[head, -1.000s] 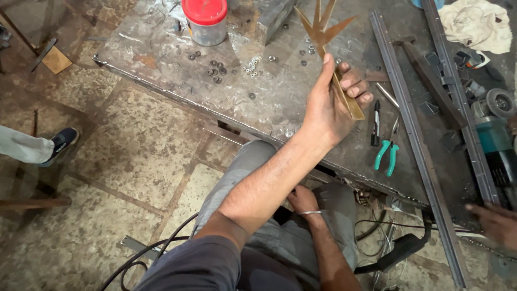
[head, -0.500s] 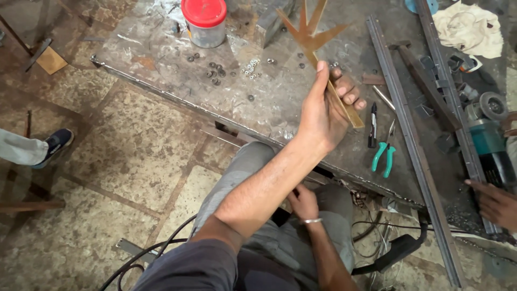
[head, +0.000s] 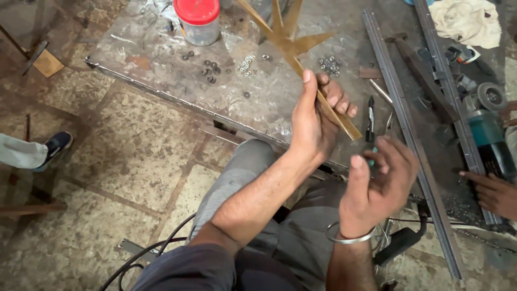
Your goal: Measure, mark, and hammer a decorative metal star piece as part of a manufacturing process.
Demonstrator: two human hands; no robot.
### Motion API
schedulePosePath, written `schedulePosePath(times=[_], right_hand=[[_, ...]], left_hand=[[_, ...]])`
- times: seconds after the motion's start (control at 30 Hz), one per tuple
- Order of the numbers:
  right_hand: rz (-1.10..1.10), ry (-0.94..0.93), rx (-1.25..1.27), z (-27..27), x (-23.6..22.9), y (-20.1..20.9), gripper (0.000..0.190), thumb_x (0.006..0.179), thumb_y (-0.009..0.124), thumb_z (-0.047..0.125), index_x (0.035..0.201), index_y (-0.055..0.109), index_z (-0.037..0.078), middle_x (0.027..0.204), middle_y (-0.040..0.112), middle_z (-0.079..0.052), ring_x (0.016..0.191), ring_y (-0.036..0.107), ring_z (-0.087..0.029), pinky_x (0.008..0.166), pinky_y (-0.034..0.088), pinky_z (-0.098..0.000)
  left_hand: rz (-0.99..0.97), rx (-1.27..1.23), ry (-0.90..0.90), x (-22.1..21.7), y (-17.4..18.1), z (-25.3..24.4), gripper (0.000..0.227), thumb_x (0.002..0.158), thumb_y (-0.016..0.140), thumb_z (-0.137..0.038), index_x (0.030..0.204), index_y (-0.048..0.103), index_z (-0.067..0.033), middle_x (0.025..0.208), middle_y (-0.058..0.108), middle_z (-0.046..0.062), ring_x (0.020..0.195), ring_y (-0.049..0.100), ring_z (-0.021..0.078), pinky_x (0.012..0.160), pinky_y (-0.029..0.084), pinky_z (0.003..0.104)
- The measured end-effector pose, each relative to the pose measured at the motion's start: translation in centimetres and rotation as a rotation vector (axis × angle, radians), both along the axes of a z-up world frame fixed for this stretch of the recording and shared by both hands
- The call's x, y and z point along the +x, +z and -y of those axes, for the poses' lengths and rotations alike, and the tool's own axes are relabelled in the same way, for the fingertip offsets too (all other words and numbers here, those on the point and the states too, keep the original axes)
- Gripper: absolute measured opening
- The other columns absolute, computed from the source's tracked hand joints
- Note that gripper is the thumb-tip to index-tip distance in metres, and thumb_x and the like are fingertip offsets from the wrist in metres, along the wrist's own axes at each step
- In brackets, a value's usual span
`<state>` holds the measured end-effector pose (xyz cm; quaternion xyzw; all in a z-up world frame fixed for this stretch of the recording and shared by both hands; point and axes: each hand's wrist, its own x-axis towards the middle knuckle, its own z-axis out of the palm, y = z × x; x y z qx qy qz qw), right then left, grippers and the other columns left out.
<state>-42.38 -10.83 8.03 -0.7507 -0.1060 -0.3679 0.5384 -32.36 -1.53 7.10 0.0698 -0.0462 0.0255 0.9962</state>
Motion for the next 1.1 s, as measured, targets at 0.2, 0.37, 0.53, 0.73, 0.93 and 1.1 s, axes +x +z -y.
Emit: schedulePosePath(times=[0.2, 0.37, 0.53, 0.73, 0.93, 1.1], right_hand=[[-0.018, 0.034, -0.286, -0.6, 0.7, 1.6, 0.018, 0.106, 0.076, 0.009, 0.116, 0.066, -0.002, 0.134, 0.059, -0.011, 0.122, 0.060, -0.020, 0.102, 0.052, -0.0275], [-0.132, 0.089, -0.089, -1.1, 0.7, 1.6, 0.016, 0.101, 0.076, 0.003, 0.113, 0.066, 0.000, 0.129, 0.061, -0.010, 0.108, 0.060, -0.013, 0.087, 0.049, -0.0225], [-0.191, 0.201, 0.112, -1.0, 1.1, 0.4, 0.015, 0.103, 0.074, 0.001, 0.114, 0.063, -0.001, 0.125, 0.066, -0.009, 0.098, 0.060, -0.010, 0.085, 0.049, -0.0198], [-0.189, 0.278, 0.279, -1.3, 1.5, -0.9, 0.014, 0.103, 0.069, -0.005, 0.116, 0.064, -0.005, 0.127, 0.068, -0.016, 0.105, 0.071, -0.020, 0.098, 0.057, -0.0295], [-0.179, 0.362, 0.394, -1.0, 1.8, -1.2, 0.014, 0.103, 0.069, -0.007, 0.116, 0.064, -0.005, 0.124, 0.068, -0.019, 0.105, 0.072, -0.023, 0.100, 0.057, -0.0317], [-0.201, 0.420, 0.430, -0.2, 1.8, -1.5, 0.015, 0.100, 0.069, -0.009, 0.114, 0.067, -0.005, 0.121, 0.066, -0.019, 0.102, 0.070, -0.023, 0.098, 0.057, -0.0322]], left_hand=[[0.022, 0.066, 0.093, -1.3, 0.5, -0.4, 0.034, 0.116, 0.042, -0.046, 0.114, 0.045, -0.0120, 0.082, 0.047, 0.001, 0.076, 0.049, 0.0153, 0.078, 0.048, 0.038], [-0.018, 0.167, 0.183, -2.4, 1.4, -0.9, 0.035, 0.113, 0.043, -0.046, 0.114, 0.044, -0.0105, 0.084, 0.048, 0.003, 0.077, 0.051, 0.0154, 0.077, 0.050, 0.038], [-0.027, 0.302, 0.285, -2.9, 1.1, -1.4, 0.034, 0.115, 0.045, -0.043, 0.111, 0.043, -0.0095, 0.085, 0.047, 0.003, 0.078, 0.051, 0.0155, 0.077, 0.051, 0.036], [-0.050, 0.416, 0.398, -3.4, 0.4, -1.5, 0.031, 0.115, 0.048, -0.039, 0.112, 0.043, -0.0086, 0.088, 0.048, 0.003, 0.081, 0.051, 0.0142, 0.077, 0.051, 0.034], [-0.028, 0.424, 0.433, -3.8, 0.4, -1.6, 0.029, 0.113, 0.052, -0.037, 0.116, 0.044, -0.0091, 0.091, 0.050, 0.004, 0.085, 0.052, 0.0133, 0.080, 0.051, 0.033], [-0.053, 0.415, 0.431, -3.7, 0.1, -1.3, 0.029, 0.112, 0.054, -0.035, 0.115, 0.044, -0.0084, 0.088, 0.050, 0.003, 0.082, 0.053, 0.0130, 0.077, 0.050, 0.032]])
